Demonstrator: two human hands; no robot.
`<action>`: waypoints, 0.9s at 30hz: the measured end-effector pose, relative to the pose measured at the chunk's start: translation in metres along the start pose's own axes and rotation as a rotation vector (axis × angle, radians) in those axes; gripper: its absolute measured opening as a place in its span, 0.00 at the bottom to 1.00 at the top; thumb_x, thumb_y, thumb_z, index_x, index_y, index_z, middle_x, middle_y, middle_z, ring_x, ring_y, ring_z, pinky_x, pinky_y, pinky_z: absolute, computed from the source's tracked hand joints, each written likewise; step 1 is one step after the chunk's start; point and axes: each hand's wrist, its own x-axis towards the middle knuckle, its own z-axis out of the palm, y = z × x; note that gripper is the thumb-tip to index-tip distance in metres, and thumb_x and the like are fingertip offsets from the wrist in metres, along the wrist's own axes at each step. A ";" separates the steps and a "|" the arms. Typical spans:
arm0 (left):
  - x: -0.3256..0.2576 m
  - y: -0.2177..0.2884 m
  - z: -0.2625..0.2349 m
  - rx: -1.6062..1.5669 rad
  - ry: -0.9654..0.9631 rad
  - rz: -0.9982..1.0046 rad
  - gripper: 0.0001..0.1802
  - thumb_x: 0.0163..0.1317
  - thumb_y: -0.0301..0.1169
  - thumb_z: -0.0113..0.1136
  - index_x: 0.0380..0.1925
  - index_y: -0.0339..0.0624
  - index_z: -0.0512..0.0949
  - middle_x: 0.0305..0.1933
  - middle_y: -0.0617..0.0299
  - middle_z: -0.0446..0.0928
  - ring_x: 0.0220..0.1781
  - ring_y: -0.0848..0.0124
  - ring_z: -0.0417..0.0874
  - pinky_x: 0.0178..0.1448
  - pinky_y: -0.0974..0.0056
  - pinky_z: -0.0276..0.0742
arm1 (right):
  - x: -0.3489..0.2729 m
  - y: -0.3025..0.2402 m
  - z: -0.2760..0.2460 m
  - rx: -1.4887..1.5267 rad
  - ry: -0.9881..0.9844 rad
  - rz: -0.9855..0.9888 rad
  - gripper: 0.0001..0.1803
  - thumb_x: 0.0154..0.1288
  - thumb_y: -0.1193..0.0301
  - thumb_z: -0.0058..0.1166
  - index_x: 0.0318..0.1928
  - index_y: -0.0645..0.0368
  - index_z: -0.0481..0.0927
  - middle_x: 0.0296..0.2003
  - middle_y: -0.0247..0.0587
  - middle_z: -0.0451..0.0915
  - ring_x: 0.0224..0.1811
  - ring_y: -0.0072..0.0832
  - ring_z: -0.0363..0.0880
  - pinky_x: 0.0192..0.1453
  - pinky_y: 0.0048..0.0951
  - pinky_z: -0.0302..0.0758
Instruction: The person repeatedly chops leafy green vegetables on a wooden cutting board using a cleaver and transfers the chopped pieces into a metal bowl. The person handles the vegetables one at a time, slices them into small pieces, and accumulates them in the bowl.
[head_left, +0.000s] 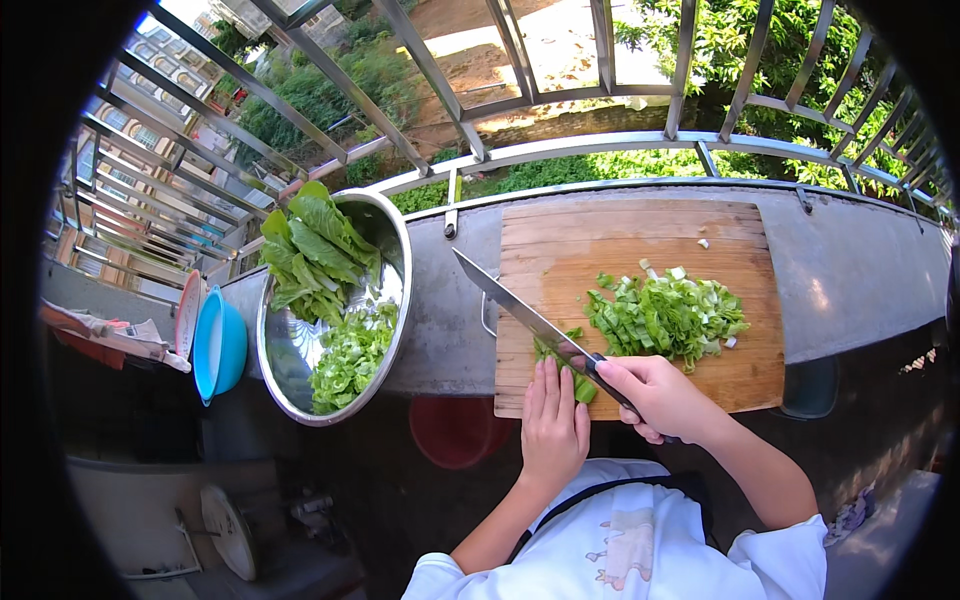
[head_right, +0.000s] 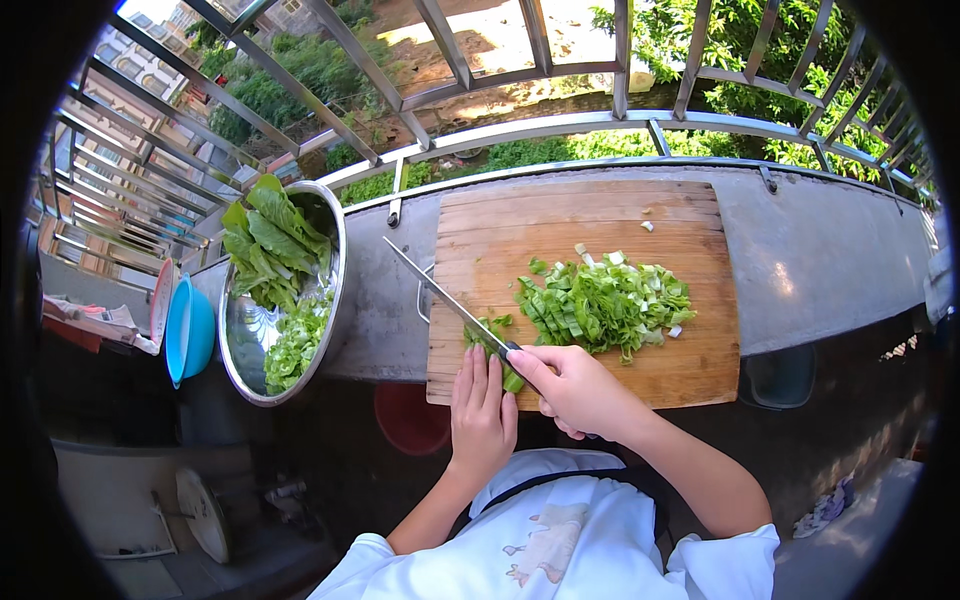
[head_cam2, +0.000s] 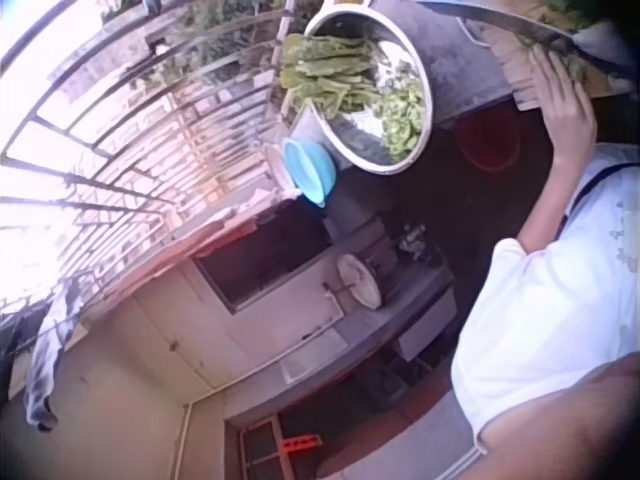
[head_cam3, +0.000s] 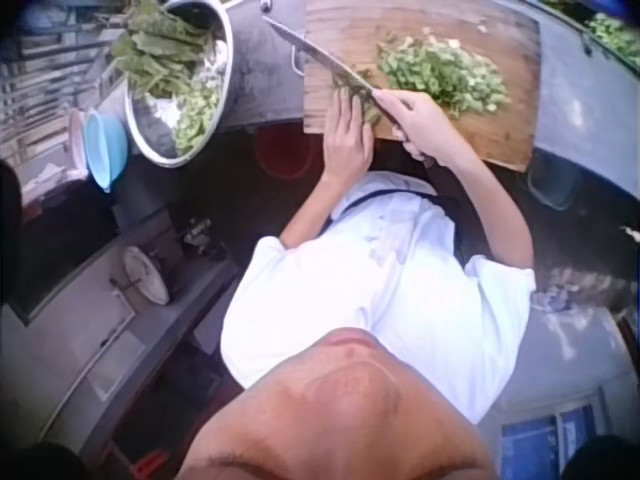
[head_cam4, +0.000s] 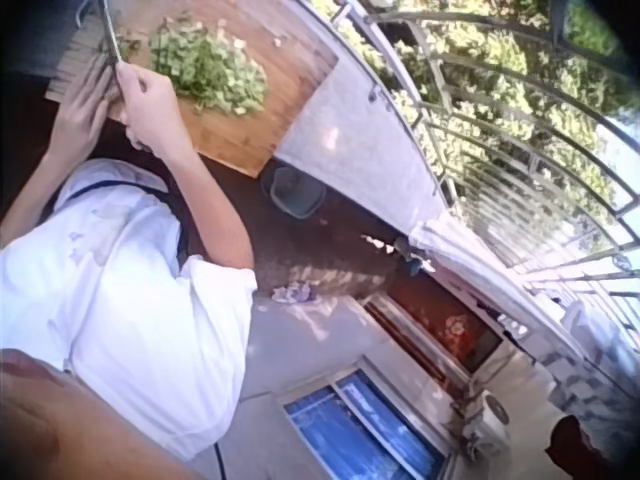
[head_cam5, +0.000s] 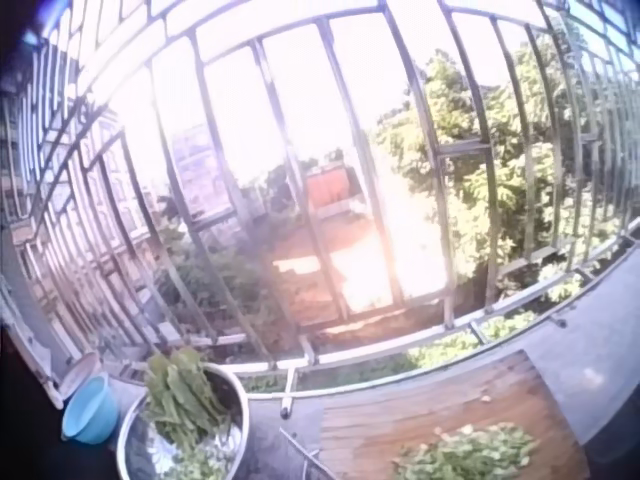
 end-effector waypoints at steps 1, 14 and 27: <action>-0.001 0.000 0.000 0.004 0.002 0.000 0.26 0.58 0.30 0.51 0.55 0.24 0.66 0.63 0.36 0.61 0.67 0.46 0.61 0.65 0.48 0.57 | 0.000 0.000 -0.002 0.017 0.003 -0.002 0.21 0.70 0.58 0.42 0.53 0.60 0.73 0.14 0.29 0.65 0.07 0.15 0.58 0.08 0.19 0.57; -0.006 -0.003 -0.007 -0.199 0.087 -0.078 0.27 0.56 0.26 0.52 0.56 0.24 0.65 0.64 0.36 0.60 0.68 0.46 0.59 0.67 0.49 0.54 | -0.066 0.011 -0.009 0.072 0.048 0.025 0.22 0.71 0.63 0.42 0.61 0.59 0.67 0.14 0.27 0.66 0.09 0.13 0.60 0.12 0.16 0.58; -0.013 -0.001 0.001 -0.098 0.071 -0.090 0.25 0.57 0.26 0.50 0.56 0.26 0.67 0.63 0.39 0.63 0.67 0.48 0.61 0.68 0.48 0.53 | -0.081 0.028 0.002 0.046 0.031 0.090 0.20 0.70 0.66 0.45 0.59 0.59 0.69 0.21 0.21 0.63 0.20 0.09 0.59 0.20 0.14 0.57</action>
